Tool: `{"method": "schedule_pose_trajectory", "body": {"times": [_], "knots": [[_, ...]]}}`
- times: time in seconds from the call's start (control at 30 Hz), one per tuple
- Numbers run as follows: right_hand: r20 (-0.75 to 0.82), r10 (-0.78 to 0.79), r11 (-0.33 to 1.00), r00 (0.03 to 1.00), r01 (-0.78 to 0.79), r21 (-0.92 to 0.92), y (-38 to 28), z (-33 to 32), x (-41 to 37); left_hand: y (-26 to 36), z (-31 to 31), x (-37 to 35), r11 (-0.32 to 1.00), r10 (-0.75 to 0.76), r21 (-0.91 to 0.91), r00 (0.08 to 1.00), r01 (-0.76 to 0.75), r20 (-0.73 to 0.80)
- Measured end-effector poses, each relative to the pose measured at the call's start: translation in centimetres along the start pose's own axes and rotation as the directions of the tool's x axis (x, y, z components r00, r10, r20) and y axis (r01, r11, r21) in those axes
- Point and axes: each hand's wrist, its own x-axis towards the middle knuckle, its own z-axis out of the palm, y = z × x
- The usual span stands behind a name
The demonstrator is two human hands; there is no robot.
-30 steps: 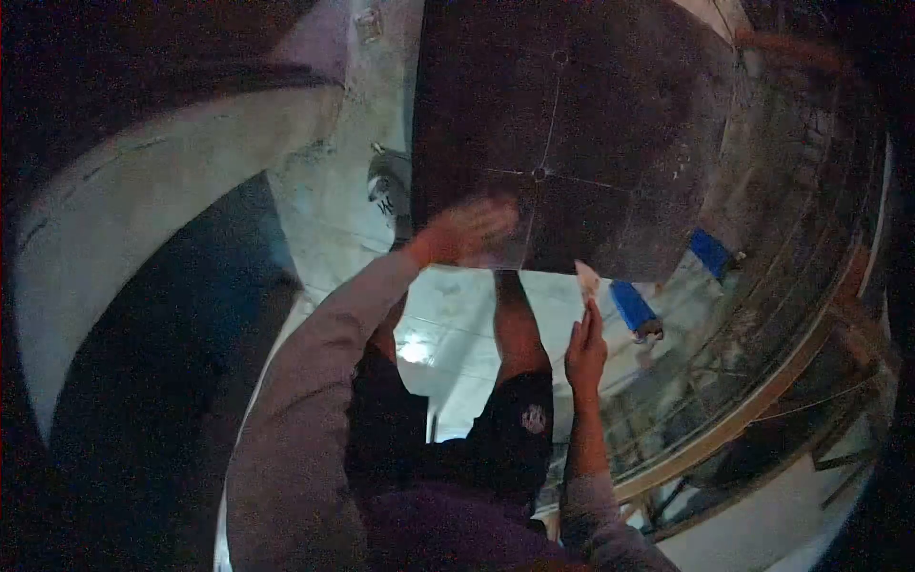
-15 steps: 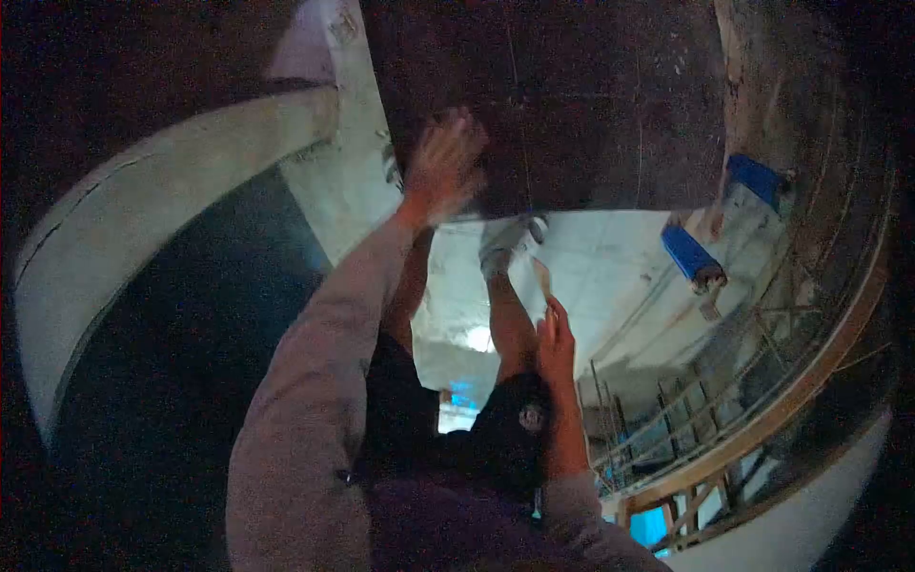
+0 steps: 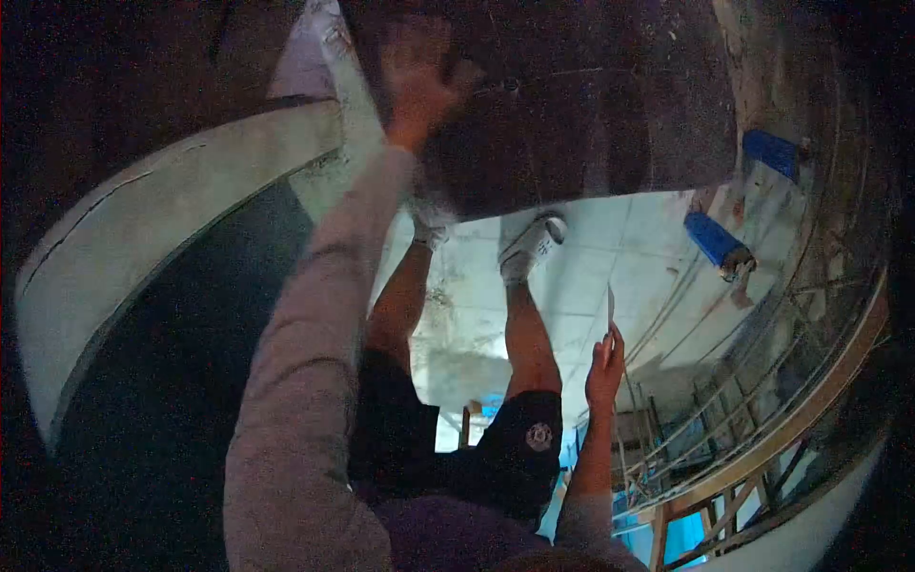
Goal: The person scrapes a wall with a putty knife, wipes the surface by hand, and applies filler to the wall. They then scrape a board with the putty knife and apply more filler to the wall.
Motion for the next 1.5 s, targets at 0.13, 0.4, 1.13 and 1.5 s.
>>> {"method": "schedule_pose_trajectory", "body": {"times": [0.13,0.4,1.13,1.5], "knots": [[0.037,0.039,0.980,0.999,-0.045,0.195,-0.9,-1.1,0.9,15.9,-4.9,-7.0,0.727,0.580,-0.661,0.678,-0.183,0.451],[-0.109,-0.020,0.995,0.994,0.030,0.095,0.7,1.1,0.0,-4.8,-4.7,6.1,0.609,0.788,-0.423,0.453,-0.671,0.416],[-0.137,0.245,0.963,0.960,-0.224,0.153,-2.2,0.8,0.0,-18.3,2.1,27.3,0.990,0.128,-0.093,0.950,-0.106,0.285],[-0.085,0.199,0.979,0.976,-0.195,0.056,-2.5,-0.6,-0.6,-17.5,-0.2,24.3,0.981,0.004,0.191,0.983,-0.039,0.184]]}}
